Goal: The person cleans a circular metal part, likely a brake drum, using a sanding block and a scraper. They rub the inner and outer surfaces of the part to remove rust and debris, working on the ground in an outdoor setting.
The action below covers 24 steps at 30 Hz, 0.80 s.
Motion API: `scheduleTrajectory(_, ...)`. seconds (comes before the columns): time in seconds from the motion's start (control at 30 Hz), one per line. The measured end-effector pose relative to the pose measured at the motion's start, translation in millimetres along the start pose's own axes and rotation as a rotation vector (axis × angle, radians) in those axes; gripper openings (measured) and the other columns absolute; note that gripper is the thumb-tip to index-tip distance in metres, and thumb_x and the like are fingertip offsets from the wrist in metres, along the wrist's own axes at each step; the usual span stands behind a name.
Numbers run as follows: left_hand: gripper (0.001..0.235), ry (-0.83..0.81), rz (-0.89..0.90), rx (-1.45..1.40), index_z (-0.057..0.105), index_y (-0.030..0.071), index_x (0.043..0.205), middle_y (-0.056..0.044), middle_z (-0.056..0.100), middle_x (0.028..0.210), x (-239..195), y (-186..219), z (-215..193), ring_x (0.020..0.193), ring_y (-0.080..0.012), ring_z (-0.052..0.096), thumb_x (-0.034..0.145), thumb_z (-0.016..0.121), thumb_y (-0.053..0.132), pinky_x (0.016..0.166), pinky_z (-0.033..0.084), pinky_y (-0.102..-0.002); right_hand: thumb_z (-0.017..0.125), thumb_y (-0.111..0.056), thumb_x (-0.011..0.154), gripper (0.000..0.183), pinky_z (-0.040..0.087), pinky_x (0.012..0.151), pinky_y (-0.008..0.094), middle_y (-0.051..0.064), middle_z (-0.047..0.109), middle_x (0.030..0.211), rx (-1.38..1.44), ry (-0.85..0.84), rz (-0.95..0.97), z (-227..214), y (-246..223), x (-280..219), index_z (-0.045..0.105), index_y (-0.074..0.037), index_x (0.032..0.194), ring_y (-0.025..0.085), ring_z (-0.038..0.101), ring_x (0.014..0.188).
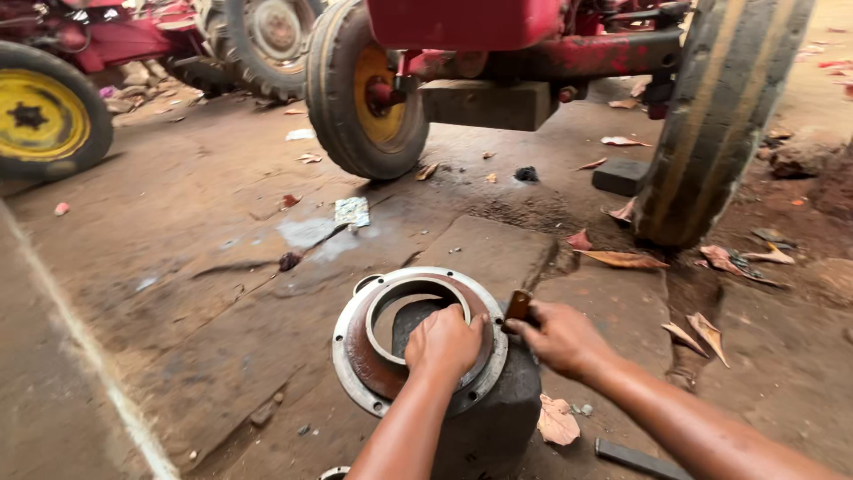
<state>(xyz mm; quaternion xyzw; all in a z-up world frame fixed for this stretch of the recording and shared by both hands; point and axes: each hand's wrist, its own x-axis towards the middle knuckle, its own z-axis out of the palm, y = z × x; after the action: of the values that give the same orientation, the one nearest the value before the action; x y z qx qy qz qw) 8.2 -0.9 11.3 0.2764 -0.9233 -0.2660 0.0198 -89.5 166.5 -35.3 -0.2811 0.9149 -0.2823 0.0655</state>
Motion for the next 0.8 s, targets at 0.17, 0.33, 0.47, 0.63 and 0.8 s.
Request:
scheduleTrajectory(0.17,0.049,0.031,0.027,0.012,0.071,0.016,0.119,-0.017,0.068,0.126,4.1,1.0,-3.8,0.122,-0.0393,0.062,0.092,0.061,0.056,0.102,0.049,-0.051,0.065,-0.045,0.09,0.04,0.054,0.086,0.047,0.017,0.075,0.108,-0.013,0.078,-0.224,0.1,-5.7,3.1,0.072,-0.014,0.113,0.038,0.069,0.103)
scheduleTrajectory(0.33,0.051,0.071,0.057,0.029,0.071,0.015,0.118,-0.017,0.069,0.124,4.4,3.9,8.3,0.121,-0.0381,0.062,0.091,0.06,0.057,0.102,0.049,-0.051,0.063,-0.042,0.091,0.038,0.053,0.085,0.049,0.017,0.075,0.106,-0.017,0.058,-0.13,2.7,-1.5,-1.8,0.072,-0.012,0.112,0.04,0.068,0.102)
scheduleTrajectory(0.47,0.05,0.047,0.028,-0.004,0.072,0.016,0.117,-0.018,0.068,0.124,2.2,-1.8,5.7,0.12,-0.0405,0.062,0.091,0.06,0.056,0.101,0.048,-0.052,0.065,-0.045,0.088,0.039,0.055,0.082,0.047,0.016,0.075,0.103,0.005,0.073,-0.015,9.3,-12.3,3.7,0.074,-0.016,0.113,0.038,0.071,0.097)
scheduleTrajectory(0.63,0.051,0.024,0.021,0.036,0.072,0.014,0.116,-0.02,0.069,0.122,6.4,1.1,6.4,0.117,-0.041,0.064,0.092,0.059,0.058,0.099,0.051,-0.052,0.068,-0.044,0.089,0.042,0.056,0.08,0.043,0.018,0.079,0.094,0.106,-0.026,0.14,12.8,-8.2,6.0,0.075,-0.006,0.104,0.033,0.077,0.087)
scheduleTrajectory(0.8,0.051,0.026,0.037,0.016,0.073,0.014,0.115,-0.019,0.07,0.123,2.8,4.9,9.2,0.118,-0.0405,0.064,0.092,0.06,0.058,0.1,0.051,-0.052,0.069,-0.039,0.087,0.037,0.054,0.079,0.041,0.016,0.077,0.097,0.131,0.062,0.035,18.3,0.6,2.9,0.076,-0.007,0.106,0.028,0.073,0.089)
